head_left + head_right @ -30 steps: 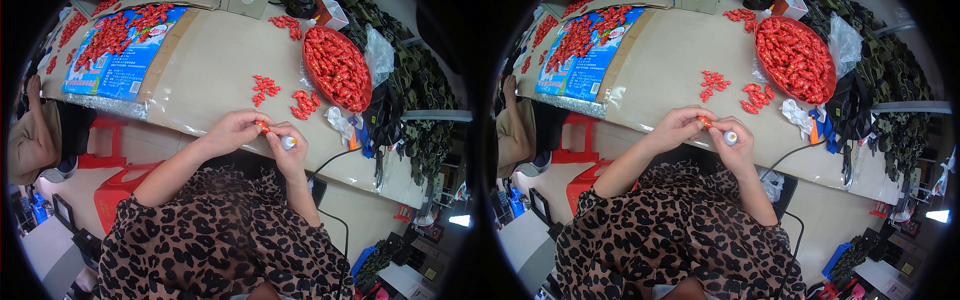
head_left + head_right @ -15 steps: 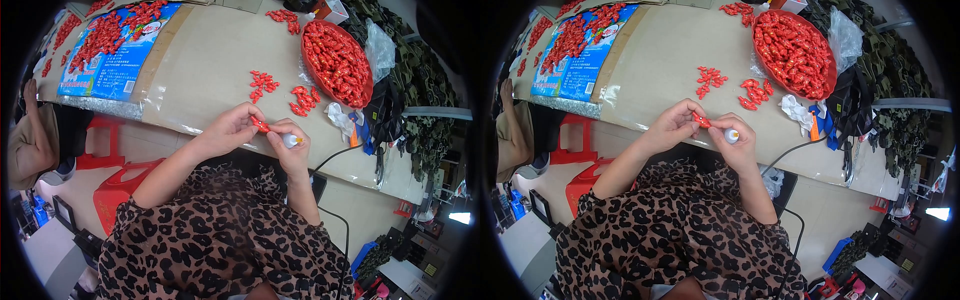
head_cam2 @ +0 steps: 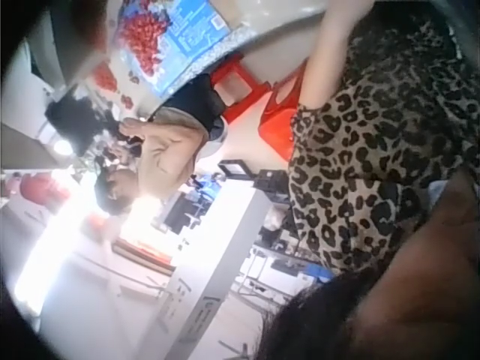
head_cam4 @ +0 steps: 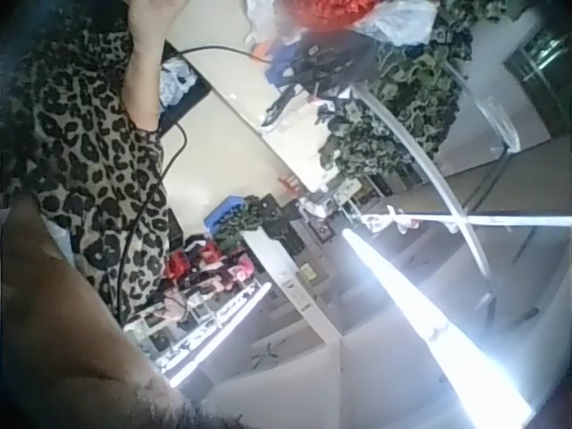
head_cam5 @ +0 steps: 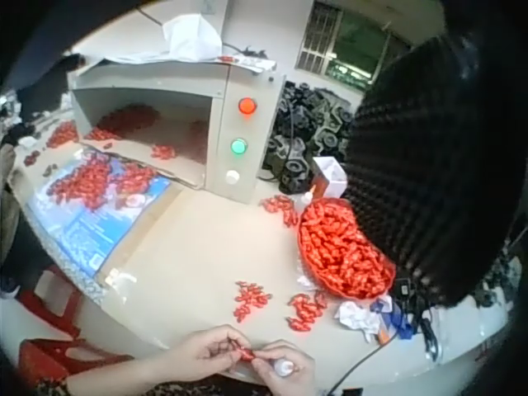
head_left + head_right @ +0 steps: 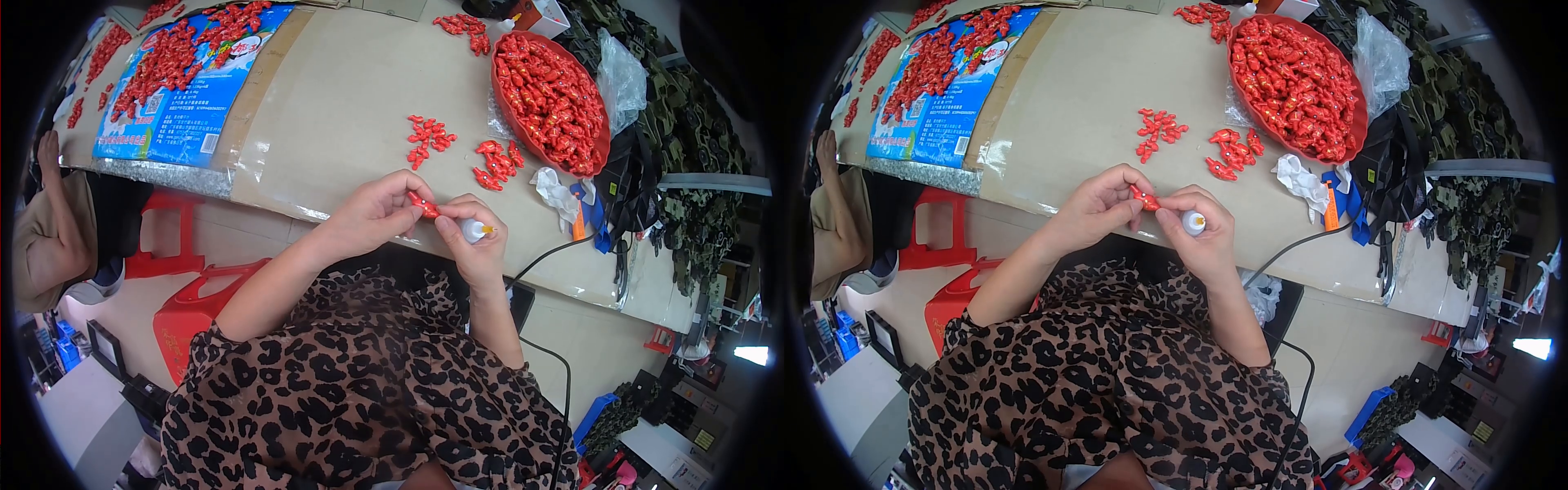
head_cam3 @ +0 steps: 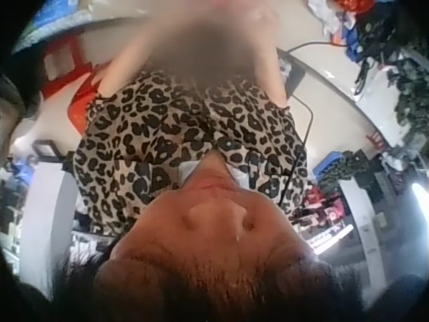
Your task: The person assembles small red plastic pieces by applying glue from a bottle and pressing the components together by hand, retrieving additional pieces from a machine chute.
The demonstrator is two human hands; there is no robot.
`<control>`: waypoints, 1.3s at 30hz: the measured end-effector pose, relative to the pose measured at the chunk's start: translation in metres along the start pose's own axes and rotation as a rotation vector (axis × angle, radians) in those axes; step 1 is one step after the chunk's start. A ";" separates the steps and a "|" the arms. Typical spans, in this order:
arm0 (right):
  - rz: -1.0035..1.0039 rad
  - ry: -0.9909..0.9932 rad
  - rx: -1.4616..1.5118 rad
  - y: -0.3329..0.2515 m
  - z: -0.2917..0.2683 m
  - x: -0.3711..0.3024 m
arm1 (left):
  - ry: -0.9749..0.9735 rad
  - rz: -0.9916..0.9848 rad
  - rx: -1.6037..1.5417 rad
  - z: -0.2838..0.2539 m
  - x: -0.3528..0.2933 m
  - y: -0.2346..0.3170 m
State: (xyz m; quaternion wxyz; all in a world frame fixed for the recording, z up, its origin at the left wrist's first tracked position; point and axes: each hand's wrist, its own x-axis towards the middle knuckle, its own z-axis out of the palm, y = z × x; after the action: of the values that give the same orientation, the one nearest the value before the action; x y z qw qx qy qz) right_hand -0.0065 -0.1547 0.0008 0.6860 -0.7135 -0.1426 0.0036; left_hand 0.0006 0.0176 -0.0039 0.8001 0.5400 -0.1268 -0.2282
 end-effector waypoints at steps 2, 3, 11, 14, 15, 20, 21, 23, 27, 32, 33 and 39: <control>0.020 0.007 0.009 0.001 0.000 0.000 | 0.006 -0.057 0.000 0.001 0.001 0.004; 0.017 0.008 0.011 0.002 0.000 -0.001 | 0.015 -0.077 0.021 0.002 0.002 0.005; 0.053 0.036 0.013 0.001 0.003 0.000 | 0.022 -0.171 -0.059 -0.004 0.007 0.010; 0.067 0.029 0.018 0.002 0.003 0.000 | 0.020 -0.237 -0.161 -0.006 0.010 0.011; 0.067 0.034 0.023 0.002 0.003 -0.001 | 0.011 -0.260 -0.169 -0.007 0.011 0.012; 0.065 0.046 0.026 0.001 0.005 -0.001 | 0.002 -0.309 -0.197 -0.009 0.014 0.011; 0.065 0.044 0.025 0.002 0.004 -0.001 | 0.003 -0.323 -0.190 -0.009 0.014 0.011; 0.067 0.043 0.023 0.002 0.004 -0.001 | 0.005 -0.336 -0.184 -0.009 0.014 0.012; 0.036 0.029 -0.032 0.000 0.004 0.000 | -0.005 -0.353 -0.184 -0.008 0.014 0.016; -0.013 0.014 -0.099 -0.003 0.005 0.001 | -0.013 -0.371 -0.170 -0.008 0.015 0.017; -0.013 0.011 -0.104 -0.003 0.005 0.001 | -0.005 -0.385 -0.153 -0.007 0.015 0.019; -0.015 0.012 -0.123 -0.003 0.005 0.002 | 0.005 -0.398 -0.128 -0.007 0.016 0.017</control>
State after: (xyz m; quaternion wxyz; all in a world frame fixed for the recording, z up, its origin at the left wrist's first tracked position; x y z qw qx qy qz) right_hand -0.0063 -0.1491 0.0038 0.6418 -0.7531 -0.1437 -0.0144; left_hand 0.0217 0.0206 0.0087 0.7723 0.5029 -0.0009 -0.3882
